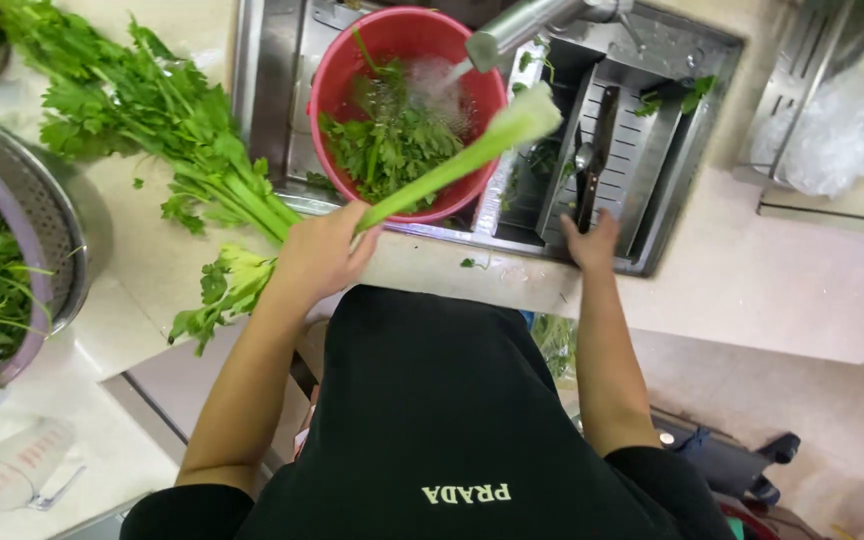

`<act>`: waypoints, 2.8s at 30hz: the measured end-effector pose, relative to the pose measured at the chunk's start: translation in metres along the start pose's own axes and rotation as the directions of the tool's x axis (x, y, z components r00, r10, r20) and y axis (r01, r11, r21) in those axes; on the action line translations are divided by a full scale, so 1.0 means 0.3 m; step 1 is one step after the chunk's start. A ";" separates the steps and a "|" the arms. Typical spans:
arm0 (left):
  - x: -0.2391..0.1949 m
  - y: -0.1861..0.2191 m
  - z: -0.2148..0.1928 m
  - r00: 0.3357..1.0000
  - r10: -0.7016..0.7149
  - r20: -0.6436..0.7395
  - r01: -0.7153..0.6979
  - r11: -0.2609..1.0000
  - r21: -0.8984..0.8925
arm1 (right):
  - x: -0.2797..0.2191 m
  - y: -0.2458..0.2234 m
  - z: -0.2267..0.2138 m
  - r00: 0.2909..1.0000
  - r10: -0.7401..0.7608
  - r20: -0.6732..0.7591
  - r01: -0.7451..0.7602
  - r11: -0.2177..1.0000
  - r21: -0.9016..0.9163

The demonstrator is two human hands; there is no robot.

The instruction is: Washing celery in a bucket and trimming it with a knife in the kitchen sink.

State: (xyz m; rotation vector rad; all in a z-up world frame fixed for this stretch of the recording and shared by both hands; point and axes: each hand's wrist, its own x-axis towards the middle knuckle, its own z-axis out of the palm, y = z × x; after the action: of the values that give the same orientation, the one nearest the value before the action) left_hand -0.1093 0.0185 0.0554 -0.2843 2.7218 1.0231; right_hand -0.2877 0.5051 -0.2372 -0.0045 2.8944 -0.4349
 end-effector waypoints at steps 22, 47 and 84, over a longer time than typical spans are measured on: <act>-0.049 -0.124 0.060 0.975 -0.136 -0.175 0.153 0.984 0.087 | -0.320 -0.461 -0.345 0.938 0.060 0.343 -0.230 0.845 0.483; -0.029 0.018 0.104 0.986 0.132 -0.098 -0.128 0.991 0.040 | -0.426 -0.905 -0.265 0.647 -0.350 0.678 -0.621 0.274 0.734; 0.083 -0.122 0.069 0.972 -0.191 -0.140 0.154 0.959 -0.236 | -0.473 -0.999 -0.350 0.814 -0.517 0.265 0.385 0.822 0.421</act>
State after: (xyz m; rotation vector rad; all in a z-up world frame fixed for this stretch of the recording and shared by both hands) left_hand -0.1209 0.0027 0.0108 -0.6592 2.6592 1.3076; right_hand -0.1799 0.2539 -0.0222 -0.6729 2.3800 -0.9194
